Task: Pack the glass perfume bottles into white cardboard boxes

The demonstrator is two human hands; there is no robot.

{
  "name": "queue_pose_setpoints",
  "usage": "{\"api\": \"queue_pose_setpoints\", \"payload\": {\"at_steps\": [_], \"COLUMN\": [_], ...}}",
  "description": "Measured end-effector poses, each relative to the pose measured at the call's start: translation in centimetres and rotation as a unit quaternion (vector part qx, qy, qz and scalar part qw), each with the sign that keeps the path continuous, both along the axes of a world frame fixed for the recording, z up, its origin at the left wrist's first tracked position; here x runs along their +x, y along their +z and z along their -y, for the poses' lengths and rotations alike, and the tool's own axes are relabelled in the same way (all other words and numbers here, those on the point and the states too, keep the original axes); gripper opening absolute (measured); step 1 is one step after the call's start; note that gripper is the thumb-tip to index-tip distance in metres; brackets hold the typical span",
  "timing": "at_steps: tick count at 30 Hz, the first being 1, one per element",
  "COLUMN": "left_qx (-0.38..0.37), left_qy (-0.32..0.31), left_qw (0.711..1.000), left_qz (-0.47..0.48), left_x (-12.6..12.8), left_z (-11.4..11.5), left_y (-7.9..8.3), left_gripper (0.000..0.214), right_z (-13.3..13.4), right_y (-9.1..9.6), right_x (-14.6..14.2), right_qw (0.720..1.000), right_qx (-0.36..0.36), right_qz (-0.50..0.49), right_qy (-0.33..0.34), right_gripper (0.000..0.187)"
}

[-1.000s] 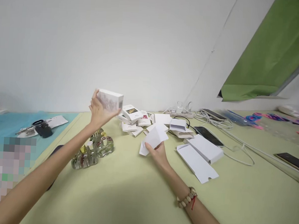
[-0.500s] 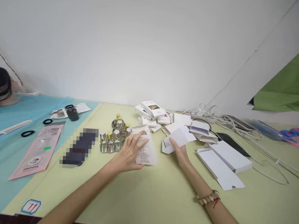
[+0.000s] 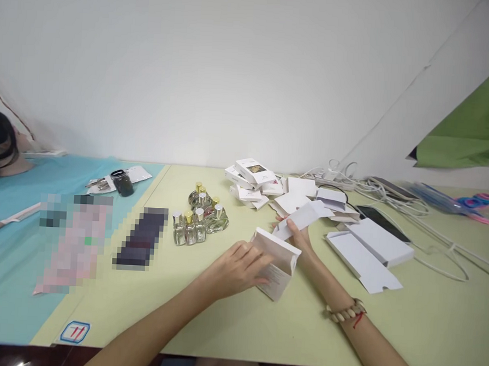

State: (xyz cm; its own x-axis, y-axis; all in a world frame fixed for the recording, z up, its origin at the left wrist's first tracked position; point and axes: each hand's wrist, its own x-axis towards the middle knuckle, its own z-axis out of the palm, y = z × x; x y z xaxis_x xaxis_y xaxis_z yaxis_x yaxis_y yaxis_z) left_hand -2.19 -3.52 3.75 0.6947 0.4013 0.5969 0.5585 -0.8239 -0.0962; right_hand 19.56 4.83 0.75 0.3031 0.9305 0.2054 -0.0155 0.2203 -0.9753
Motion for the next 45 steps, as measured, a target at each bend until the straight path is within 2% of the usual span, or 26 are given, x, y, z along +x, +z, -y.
{"api": "queue_pose_setpoints", "payload": {"at_steps": [3, 5, 9, 11, 16, 20, 25, 27, 30, 33, 37, 40, 42, 45], "left_qx": [0.051, 0.063, 0.074, 0.081, 0.049, 0.016, -0.010, -0.024, -0.073, -0.128, -0.255, -0.373, -0.419, -0.449], "left_qy": [0.017, 0.039, 0.027, 0.020, 0.051, 0.076, 0.088, 0.099, 0.131, 0.127, 0.050, -0.031, -0.060, -0.077], "left_qw": [0.995, 0.984, 0.966, 0.962, 0.963, 0.963, 0.949, 0.941, 0.927, 0.909, 0.894, 0.864, 0.844, 0.827], "left_qz": [0.090, 0.161, 0.245, 0.260, 0.261, 0.258, 0.303, 0.322, 0.345, 0.376, 0.365, 0.336, 0.331, 0.328], "left_x": [0.1, 0.0, 0.0, 0.1, 0.0, -0.1, 0.8, 1.3, 1.7, 1.6, 1.1, 0.9, 0.9, 0.7], "left_z": [-0.3, -0.5, -0.7, -0.7, -1.3, -1.6, -1.5, -1.3, -1.2, -1.2, -1.4, -1.5, -1.4, -1.3], "left_y": [-0.5, -0.5, 0.0, 0.0, -1.0, -1.6, -1.4, -1.2, -1.0, -1.1, -1.2, -1.1, -0.8, -0.6], "left_gripper": [0.014, 0.005, 0.007, 0.009, 0.016, 0.021, 0.030, 0.032, 0.032, 0.035, 0.029, 0.029, 0.032, 0.032], "right_z": [0.1, 0.2, 0.4, 0.8, 2.0, 2.4, 2.9, 3.3, 3.9, 4.5, 4.9, 5.0, 4.9, 4.6], "right_y": [0.1, 0.3, 1.3, 2.1, 3.8, 4.3, 4.7, 5.0, 5.3, 5.3, 5.0, 4.5, 3.9, 3.1], "right_x": [0.2, 0.5, 0.7, 0.5, -0.3, -0.4, -0.4, -0.6, -1.0, -1.3, -1.8, -2.2, -2.2, -2.0], "right_qw": [0.998, 0.999, 0.997, 0.996, 0.997, 0.998, 0.996, 0.993, 0.989, 0.991, 0.994, 0.993, 0.991, 0.987], "right_qx": [0.014, -0.001, -0.072, -0.080, -0.044, 0.016, 0.075, 0.095, 0.122, 0.104, 0.081, 0.090, 0.109, 0.127], "right_qz": [-0.041, -0.027, -0.022, -0.018, -0.018, -0.037, -0.056, -0.062, -0.064, -0.037, -0.003, 0.015, 0.041, 0.081], "right_qy": [0.045, 0.040, 0.035, 0.030, 0.060, 0.046, 0.006, 0.016, 0.053, 0.070, 0.078, 0.074, 0.067, 0.058], "right_gripper": [0.076, 0.075, 0.075, 0.068, 0.055, 0.051, 0.049, 0.047, 0.045, 0.044, 0.040, 0.041, 0.040, 0.037]}}
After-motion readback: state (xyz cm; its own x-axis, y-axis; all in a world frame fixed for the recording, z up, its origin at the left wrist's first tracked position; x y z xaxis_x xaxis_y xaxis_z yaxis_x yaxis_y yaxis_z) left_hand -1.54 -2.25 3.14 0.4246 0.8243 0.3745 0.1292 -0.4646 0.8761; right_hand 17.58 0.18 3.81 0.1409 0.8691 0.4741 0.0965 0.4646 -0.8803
